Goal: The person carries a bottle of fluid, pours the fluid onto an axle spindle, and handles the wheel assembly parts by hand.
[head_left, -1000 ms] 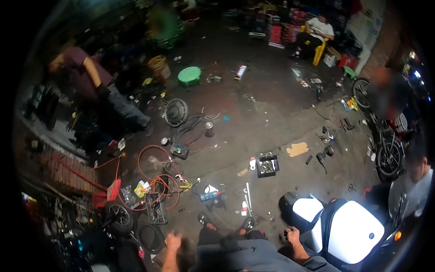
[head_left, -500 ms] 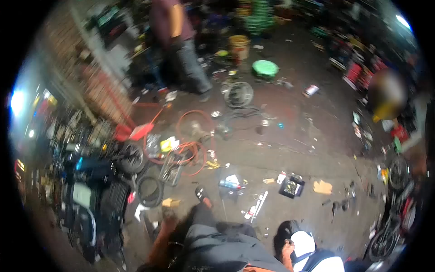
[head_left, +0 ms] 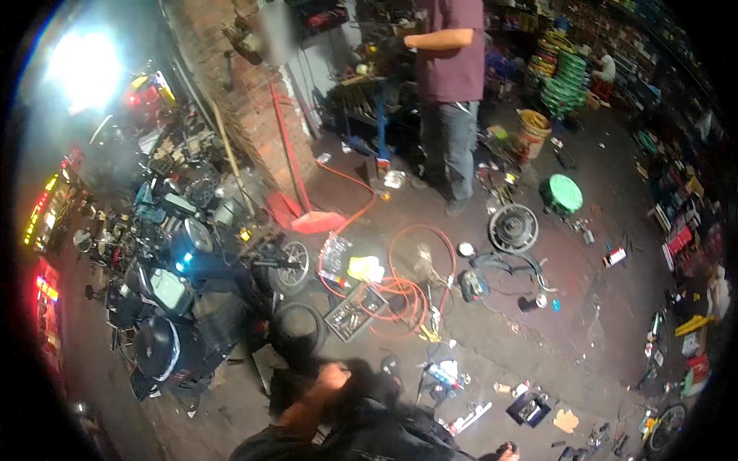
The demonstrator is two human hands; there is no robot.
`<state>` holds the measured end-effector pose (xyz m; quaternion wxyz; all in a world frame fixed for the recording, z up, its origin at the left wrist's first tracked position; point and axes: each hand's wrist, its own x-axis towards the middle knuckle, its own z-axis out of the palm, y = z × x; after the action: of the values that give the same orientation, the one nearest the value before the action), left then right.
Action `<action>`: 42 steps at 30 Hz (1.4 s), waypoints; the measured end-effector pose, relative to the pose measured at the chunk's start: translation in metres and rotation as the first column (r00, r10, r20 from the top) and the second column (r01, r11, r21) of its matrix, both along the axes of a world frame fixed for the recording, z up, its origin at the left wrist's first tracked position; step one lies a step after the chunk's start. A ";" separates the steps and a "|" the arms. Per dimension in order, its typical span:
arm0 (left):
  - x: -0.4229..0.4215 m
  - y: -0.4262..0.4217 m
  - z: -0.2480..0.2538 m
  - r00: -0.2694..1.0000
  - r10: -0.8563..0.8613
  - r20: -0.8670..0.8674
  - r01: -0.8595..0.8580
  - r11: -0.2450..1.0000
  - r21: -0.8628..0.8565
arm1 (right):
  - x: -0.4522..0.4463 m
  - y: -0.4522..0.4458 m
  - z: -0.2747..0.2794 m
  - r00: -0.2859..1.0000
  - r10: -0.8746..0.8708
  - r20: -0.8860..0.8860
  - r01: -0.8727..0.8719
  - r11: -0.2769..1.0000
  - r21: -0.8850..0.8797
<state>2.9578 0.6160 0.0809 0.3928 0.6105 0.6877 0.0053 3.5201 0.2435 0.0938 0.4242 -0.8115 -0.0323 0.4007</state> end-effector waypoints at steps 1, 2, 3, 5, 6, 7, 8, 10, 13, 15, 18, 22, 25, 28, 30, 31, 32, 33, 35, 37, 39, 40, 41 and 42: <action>-0.002 0.016 0.011 0.999 -0.049 -0.004 0.049 0.998 0.047 | -0.007 0.026 0.012 1.000 -0.001 0.031 -0.001 0.998 0.058; -0.003 0.029 0.024 0.996 -0.090 -0.015 0.091 0.992 0.092 | -0.022 0.064 0.043 0.998 -0.002 0.061 -0.005 0.993 0.116; -0.004 0.045 0.050 0.986 -0.167 0.007 0.164 0.973 0.161 | -0.035 0.100 0.062 0.991 -0.020 0.131 0.003 0.991 0.131; -0.006 0.068 0.093 0.983 -0.180 0.038 0.166 0.956 0.241 | -0.060 0.140 0.090 0.968 -0.007 0.251 -0.051 0.974 0.222; -0.008 0.076 0.102 0.991 -0.120 0.060 0.101 0.963 0.250 | -0.069 0.155 0.096 0.985 -0.062 0.158 0.026 0.974 0.224; -0.016 0.084 0.095 0.998 -0.033 0.052 0.020 0.974 0.224 | -0.074 0.170 0.104 0.990 -0.119 0.070 0.101 0.971 0.216; -0.026 0.090 0.078 0.998 0.056 0.042 -0.063 0.979 0.196 | -0.075 0.184 0.105 0.985 -0.173 -0.019 0.173 0.964 0.200; -0.038 0.096 0.093 0.987 0.073 0.146 -0.114 0.949 0.294 | -0.071 0.206 0.084 0.991 -0.129 -0.046 0.135 0.975 0.179; -0.072 0.104 0.125 0.982 -0.136 0.134 0.013 0.747 0.665 | -0.087 0.250 0.087 0.865 0.305 0.397 -0.250 0.950 -0.185; -0.117 0.106 0.132 0.956 0.293 0.018 -0.278 0.884 0.376 | -0.062 0.248 0.014 0.842 0.361 0.402 -0.438 0.891 0.117; -0.189 0.131 0.233 0.877 0.481 0.013 -0.397 0.708 0.584 | -0.091 0.303 0.039 0.860 0.463 0.216 -0.509 0.816 0.273; -0.238 0.167 0.322 0.790 0.600 -0.129 -0.099 0.332 0.938 | -0.098 0.325 0.050 0.861 0.483 0.161 -0.509 0.828 0.237; -0.244 0.163 0.364 0.728 0.655 -0.203 0.135 0.152 0.979 | -0.058 0.323 0.065 0.594 0.670 0.446 -0.787 0.599 0.148; -0.242 0.141 0.383 0.756 0.653 -0.044 0.047 0.013 0.999 | -0.025 0.354 0.066 0.676 0.598 0.430 -0.684 0.727 0.063; -0.234 0.126 0.384 0.739 0.671 -0.061 0.092 -0.011 0.996 | -0.014 0.408 0.063 0.496 0.626 0.602 -0.788 0.616 0.008; -0.224 0.119 0.393 0.735 0.674 -0.075 0.131 -0.033 0.991 | -0.015 0.434 0.061 0.403 0.621 0.672 -0.823 0.567 -0.030; -0.216 0.114 0.406 0.733 0.673 -0.092 0.170 -0.051 0.984 | -0.051 0.475 0.117 0.335 0.762 0.554 -0.853 0.495 -0.165; -0.215 0.110 0.415 0.736 0.673 -0.076 0.157 -0.061 0.986 | -0.072 0.504 0.126 0.352 0.752 0.558 -0.853 0.503 -0.141; -0.227 0.117 0.430 0.688 0.724 -0.061 0.153 -0.062 0.986 | -0.091 0.553 0.122 0.335 0.779 0.530 -0.912 0.409 -0.025; -0.259 0.131 0.418 0.633 0.774 -0.032 0.123 -0.059 0.991 | -0.153 0.594 0.182 0.169 0.790 0.590 -0.938 0.312 -0.149; -0.263 0.140 0.410 0.534 0.837 -0.123 0.128 0.064 0.990 | -0.177 0.624 0.203 0.108 0.805 0.583 -0.938 0.277 -0.208; -0.261 0.146 0.410 0.497 0.862 -0.096 0.107 0.049 0.993 | -0.186 0.641 0.201 0.136 0.794 0.593 -0.939 0.295 -0.178; -0.260 0.149 0.410 0.465 0.882 -0.071 0.083 0.037 0.996 | -0.193 0.652 0.199 0.169 0.784 0.598 -0.936 0.317 -0.152; -0.259 0.148 0.409 0.426 0.904 -0.040 0.054 0.019 0.998 | -0.194 0.664 0.192 0.142 0.784 0.605 -0.938 0.302 -0.170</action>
<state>2.6993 0.7645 0.4898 -0.4101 0.3533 0.7796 0.3149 3.3261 0.9074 0.2862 0.1762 -0.6570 -0.6737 0.2889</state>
